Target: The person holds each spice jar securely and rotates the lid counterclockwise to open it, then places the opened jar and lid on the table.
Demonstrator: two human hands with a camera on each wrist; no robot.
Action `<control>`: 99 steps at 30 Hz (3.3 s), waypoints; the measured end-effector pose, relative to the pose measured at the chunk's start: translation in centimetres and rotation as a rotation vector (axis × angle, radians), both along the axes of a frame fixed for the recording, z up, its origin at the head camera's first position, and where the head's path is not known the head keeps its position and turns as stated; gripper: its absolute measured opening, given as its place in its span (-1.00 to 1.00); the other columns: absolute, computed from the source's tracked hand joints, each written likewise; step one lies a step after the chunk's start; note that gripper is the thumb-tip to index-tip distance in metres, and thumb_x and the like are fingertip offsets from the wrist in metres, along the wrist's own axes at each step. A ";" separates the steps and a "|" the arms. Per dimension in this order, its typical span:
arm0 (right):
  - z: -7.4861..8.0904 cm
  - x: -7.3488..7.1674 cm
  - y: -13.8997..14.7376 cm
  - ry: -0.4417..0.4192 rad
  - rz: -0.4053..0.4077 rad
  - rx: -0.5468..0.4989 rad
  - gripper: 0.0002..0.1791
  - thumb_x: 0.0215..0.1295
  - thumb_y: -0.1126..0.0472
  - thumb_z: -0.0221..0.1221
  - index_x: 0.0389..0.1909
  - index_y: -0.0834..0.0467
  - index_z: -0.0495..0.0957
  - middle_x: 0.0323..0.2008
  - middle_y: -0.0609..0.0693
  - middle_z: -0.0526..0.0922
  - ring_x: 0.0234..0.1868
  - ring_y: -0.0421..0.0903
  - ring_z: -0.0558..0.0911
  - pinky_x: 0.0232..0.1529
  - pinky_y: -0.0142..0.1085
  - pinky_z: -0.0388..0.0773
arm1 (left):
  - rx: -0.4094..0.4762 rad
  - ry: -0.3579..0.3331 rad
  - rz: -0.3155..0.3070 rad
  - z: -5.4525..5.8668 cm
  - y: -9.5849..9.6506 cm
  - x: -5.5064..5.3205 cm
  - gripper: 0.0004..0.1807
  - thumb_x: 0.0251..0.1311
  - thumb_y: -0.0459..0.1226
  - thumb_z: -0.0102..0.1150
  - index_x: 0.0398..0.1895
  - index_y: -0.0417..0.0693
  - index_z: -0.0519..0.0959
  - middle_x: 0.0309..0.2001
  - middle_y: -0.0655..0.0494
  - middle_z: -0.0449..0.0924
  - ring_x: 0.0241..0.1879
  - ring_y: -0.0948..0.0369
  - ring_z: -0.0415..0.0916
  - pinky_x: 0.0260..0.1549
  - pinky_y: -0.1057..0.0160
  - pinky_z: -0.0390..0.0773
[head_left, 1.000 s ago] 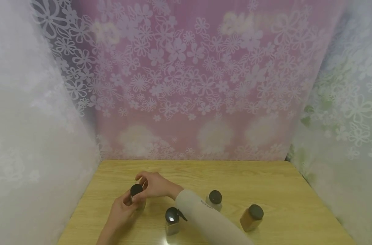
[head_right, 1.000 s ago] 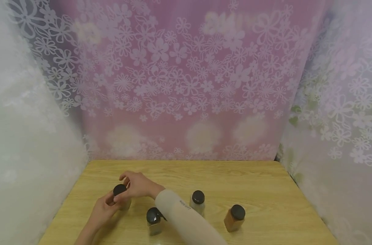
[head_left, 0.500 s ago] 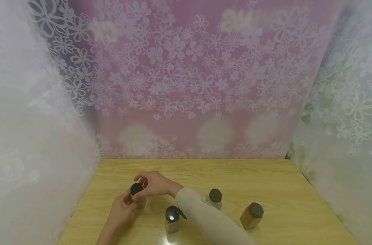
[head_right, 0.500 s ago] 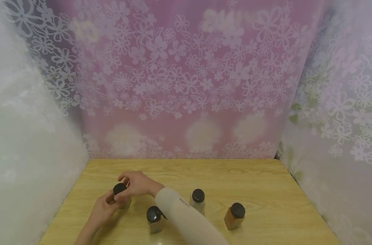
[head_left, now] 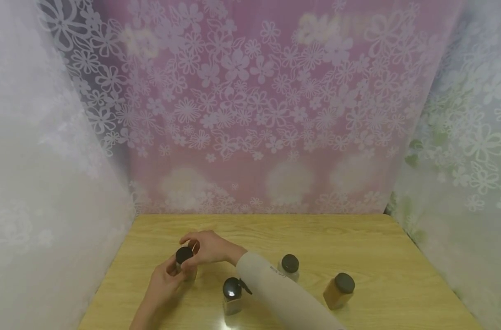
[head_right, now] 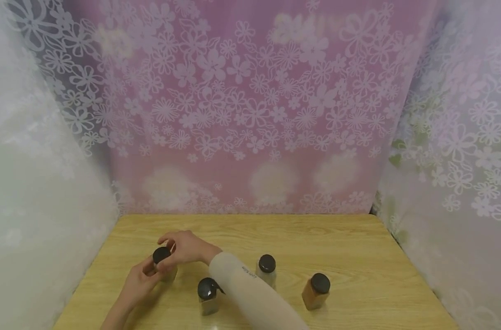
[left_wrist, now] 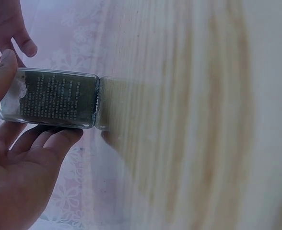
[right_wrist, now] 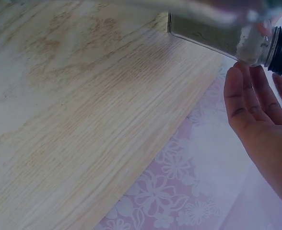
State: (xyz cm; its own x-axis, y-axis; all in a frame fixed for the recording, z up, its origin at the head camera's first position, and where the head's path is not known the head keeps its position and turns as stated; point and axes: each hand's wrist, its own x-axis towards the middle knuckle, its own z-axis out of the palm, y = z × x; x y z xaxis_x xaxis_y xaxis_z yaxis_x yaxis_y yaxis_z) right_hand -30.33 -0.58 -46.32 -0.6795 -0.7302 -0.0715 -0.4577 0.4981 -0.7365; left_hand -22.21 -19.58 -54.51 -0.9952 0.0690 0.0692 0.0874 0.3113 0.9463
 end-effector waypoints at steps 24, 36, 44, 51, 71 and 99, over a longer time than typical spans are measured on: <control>0.3 0.2 0.1 -0.027 -0.049 -0.031 -0.51 0.20 0.01 0.55 0.04 0.02 0.55 -0.08 -0.18 0.70 -0.14 -0.35 0.64 -0.07 -0.48 0.62 | 0.060 0.004 0.021 0.0 0.3 0.1 -0.35 0.32 -0.30 0.43 0.45 -0.27 0.47 0.32 -0.38 0.57 0.26 -0.21 0.63 0.13 0.22 0.73; 0.5 0.3 0.1 -0.031 -0.040 0.001 -0.38 0.23 -0.05 0.52 0.24 -0.03 0.51 0.06 -0.09 0.73 -0.01 -0.23 0.69 -0.05 -0.45 0.63 | 0.050 -0.003 0.018 0.0 0.3 0.2 -0.34 0.33 -0.28 0.42 0.46 -0.26 0.46 0.34 -0.39 0.54 0.25 -0.21 0.64 0.11 0.23 0.74; 0.4 0.3 0.0 -0.008 -0.036 -0.008 -0.54 0.23 0.01 0.53 0.06 0.01 0.58 -0.14 -0.23 0.68 -0.20 -0.37 0.60 -0.15 -0.49 0.60 | 0.004 0.020 0.002 0.1 0.2 0.1 -0.30 0.35 -0.24 0.41 0.49 -0.26 0.42 0.39 -0.36 0.49 0.34 -0.29 0.53 0.19 0.12 0.70; 0.8 0.3 0.0 -0.007 -0.010 0.024 -0.36 0.26 0.02 0.50 0.31 -0.03 0.49 0.04 -0.10 0.73 -0.07 -0.31 0.64 -0.06 -0.46 0.62 | 0.019 0.016 0.009 0.2 0.2 0.1 -0.32 0.36 -0.30 0.39 0.49 -0.28 0.41 0.39 -0.41 0.48 0.33 -0.30 0.54 0.17 0.11 0.72; 0.7 0.3 0.0 -0.008 -0.017 0.026 -0.37 0.25 -0.03 0.51 0.26 0.02 0.51 0.02 -0.12 0.72 -0.10 -0.34 0.63 -0.07 -0.46 0.62 | 0.045 -0.013 0.031 0.0 0.2 -0.1 -0.34 0.35 -0.35 0.40 0.47 -0.31 0.42 0.36 -0.37 0.53 0.34 -0.23 0.55 0.21 0.21 0.68; 0.7 0.1 0.0 0.023 0.043 0.028 -0.38 0.31 0.10 0.45 0.37 0.01 0.55 0.04 -0.11 0.73 -0.07 -0.31 0.66 -0.09 -0.50 0.61 | 0.034 -0.007 0.002 0.0 -0.1 0.0 -0.34 0.36 -0.31 0.39 0.48 -0.26 0.42 0.41 -0.40 0.46 0.38 -0.29 0.49 0.24 0.12 0.67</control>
